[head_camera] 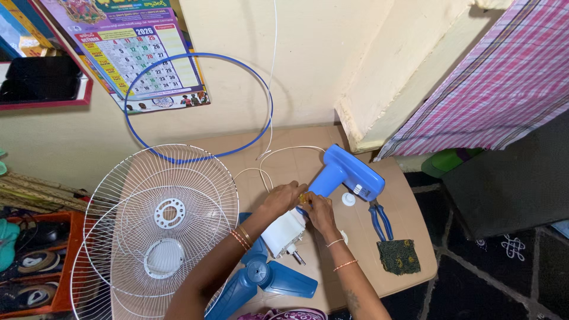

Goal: The person disassembles an electric fan on a table. Using a screwdriver and pliers, they remove screws from the motor housing, detach the motor from the stand, and separate the motor casing. The fan blades, cage, and stand remain on the table during the process.

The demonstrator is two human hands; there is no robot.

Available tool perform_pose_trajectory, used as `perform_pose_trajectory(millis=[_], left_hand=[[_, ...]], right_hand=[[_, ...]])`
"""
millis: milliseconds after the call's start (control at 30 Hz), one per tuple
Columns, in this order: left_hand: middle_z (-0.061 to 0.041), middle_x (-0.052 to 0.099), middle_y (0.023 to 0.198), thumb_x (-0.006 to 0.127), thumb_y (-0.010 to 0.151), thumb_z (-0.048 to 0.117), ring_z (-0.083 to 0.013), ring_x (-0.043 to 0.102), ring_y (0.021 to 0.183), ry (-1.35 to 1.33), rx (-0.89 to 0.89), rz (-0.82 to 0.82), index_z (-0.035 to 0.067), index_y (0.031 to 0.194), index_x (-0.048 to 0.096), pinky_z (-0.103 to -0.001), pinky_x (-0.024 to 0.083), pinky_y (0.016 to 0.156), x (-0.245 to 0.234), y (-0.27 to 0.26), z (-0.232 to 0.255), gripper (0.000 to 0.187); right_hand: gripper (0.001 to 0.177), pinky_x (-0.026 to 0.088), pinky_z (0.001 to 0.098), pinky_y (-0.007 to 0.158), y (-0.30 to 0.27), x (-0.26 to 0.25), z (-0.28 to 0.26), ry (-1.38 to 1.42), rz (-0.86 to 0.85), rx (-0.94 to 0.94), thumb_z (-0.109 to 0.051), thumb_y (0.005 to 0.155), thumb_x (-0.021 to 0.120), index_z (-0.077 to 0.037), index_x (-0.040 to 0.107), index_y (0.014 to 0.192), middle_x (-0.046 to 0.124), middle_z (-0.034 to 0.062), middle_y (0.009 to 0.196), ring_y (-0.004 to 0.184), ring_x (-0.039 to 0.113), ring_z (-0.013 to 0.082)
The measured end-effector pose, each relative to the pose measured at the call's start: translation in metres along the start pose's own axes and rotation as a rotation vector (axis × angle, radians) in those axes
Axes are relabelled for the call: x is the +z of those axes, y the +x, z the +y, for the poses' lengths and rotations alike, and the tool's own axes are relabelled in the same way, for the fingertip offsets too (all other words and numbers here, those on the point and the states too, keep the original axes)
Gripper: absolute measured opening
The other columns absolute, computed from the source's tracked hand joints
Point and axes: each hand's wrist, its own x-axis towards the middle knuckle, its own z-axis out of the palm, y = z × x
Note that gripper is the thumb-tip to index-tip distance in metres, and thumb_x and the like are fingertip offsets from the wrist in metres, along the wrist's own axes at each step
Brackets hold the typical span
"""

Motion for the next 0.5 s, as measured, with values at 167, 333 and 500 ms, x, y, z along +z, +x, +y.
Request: perform_pose_trajectory(millis=[167, 333, 500], left_hand=[[-0.021, 0.072, 0.092, 0.062, 0.098, 0.025, -0.0398, 0.072, 0.092, 0.013, -0.134, -0.084, 0.003, 0.104, 0.063, -0.048, 0.057, 0.081, -0.011, 0.000, 0.018, 0.023], [-0.019, 0.072, 0.099, 0.058, 0.091, 0.010, -0.0396, 0.072, 0.091, -0.033, 0.004, 0.078, 0.004, 0.103, 0.065, -0.048, 0.057, 0.079, -0.008, -0.005, 0.018, 0.015], [-0.017, 0.071, 0.101, 0.059, 0.089, 0.009, -0.0369, 0.071, 0.094, 0.014, 0.147, 0.048, 0.005, 0.102, 0.066, -0.047, 0.056, 0.080, -0.009, -0.001, 0.014, 0.015]], right_hand=[[0.025, 0.042, 0.0407, 0.095, 0.000, -0.009, -0.029, -0.040, 0.011, 0.109, -0.023, 0.081, 0.079, -0.010, 0.066, 0.098, 0.072, 0.0105, 0.087, 0.091, 0.066, 0.0286], [0.032, 0.046, 0.0459, 0.087, -0.001, -0.016, -0.027, 0.008, -0.013, 0.055, -0.021, 0.081, 0.079, -0.004, 0.065, 0.103, 0.071, 0.0146, 0.098, 0.097, 0.065, 0.0339], [0.029, 0.053, 0.0429, 0.090, 0.003, -0.013, -0.004, 0.282, -0.177, 0.050, -0.018, 0.091, 0.068, -0.003, 0.069, 0.116, 0.075, 0.0169, 0.106, 0.102, 0.071, 0.0323]])
